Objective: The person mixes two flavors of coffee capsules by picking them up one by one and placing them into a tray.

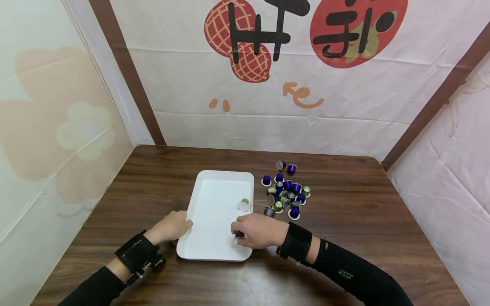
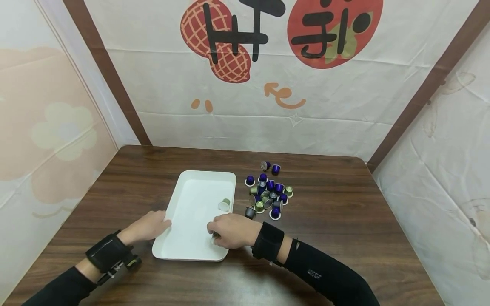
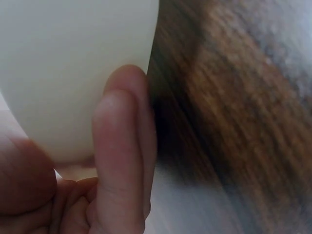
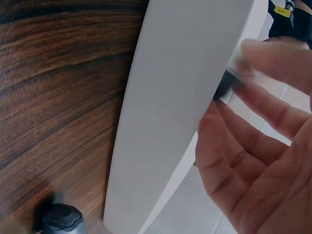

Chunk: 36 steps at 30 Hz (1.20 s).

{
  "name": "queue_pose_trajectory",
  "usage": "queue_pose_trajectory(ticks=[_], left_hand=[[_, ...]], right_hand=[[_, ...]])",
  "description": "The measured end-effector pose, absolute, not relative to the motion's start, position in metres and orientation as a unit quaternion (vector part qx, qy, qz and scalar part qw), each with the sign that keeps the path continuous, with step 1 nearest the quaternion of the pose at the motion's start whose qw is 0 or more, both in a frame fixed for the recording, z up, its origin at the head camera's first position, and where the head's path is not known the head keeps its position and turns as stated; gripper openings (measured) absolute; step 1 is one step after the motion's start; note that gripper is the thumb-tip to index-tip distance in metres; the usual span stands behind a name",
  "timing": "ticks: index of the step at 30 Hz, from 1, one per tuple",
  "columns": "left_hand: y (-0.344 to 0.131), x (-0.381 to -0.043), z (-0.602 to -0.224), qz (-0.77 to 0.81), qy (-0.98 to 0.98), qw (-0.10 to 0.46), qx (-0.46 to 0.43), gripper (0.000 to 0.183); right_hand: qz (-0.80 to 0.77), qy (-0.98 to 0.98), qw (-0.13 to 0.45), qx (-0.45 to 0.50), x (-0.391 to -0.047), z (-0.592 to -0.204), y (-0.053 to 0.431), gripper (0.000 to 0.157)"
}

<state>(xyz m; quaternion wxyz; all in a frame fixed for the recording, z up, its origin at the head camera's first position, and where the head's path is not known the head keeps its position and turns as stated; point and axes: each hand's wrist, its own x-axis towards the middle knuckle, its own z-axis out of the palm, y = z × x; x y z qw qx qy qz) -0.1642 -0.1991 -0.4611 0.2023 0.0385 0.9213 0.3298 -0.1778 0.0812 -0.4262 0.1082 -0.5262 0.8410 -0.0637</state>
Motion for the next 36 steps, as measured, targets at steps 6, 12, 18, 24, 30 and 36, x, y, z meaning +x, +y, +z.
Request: queue_pose_trajectory(ticks=[6, 12, 18, 24, 30, 36], left_hand=[[-0.198, -0.165, -0.461, 0.333, 0.92, 0.203, 0.035, 0.03], [-0.197, -0.165, -0.461, 0.317, 0.927, 0.2, 0.033, 0.031], [-0.197, -0.166, -0.461, 0.309, 0.93, 0.195, 0.035, 0.032], [-0.197, -0.167, -0.461, 0.31, 0.929, 0.197, 0.035, 0.032], [-0.196, -0.167, -0.461, 0.307, 0.93, 0.198, 0.037, 0.031], [-0.196, -0.166, -0.46, 0.302, 0.931, 0.2, 0.037, 0.03]], right_hand=[[-0.094, 0.849, 0.084, -0.514, -0.184, -0.424, 0.092, 0.023], [-0.123, 0.869, 0.035, -0.477, -0.202, -0.422, 0.114, 0.018], [-0.099, 0.909, 0.034, -0.403, -0.218, -0.423, 0.135, 0.024], [-0.056, 0.923, 0.042, -0.38, -0.223, -0.428, 0.142, 0.018], [-0.028, 0.924, 0.05, -0.379, -0.223, -0.437, 0.141, 0.02], [0.001, 0.92, 0.05, -0.388, -0.222, -0.442, 0.138, 0.024]])
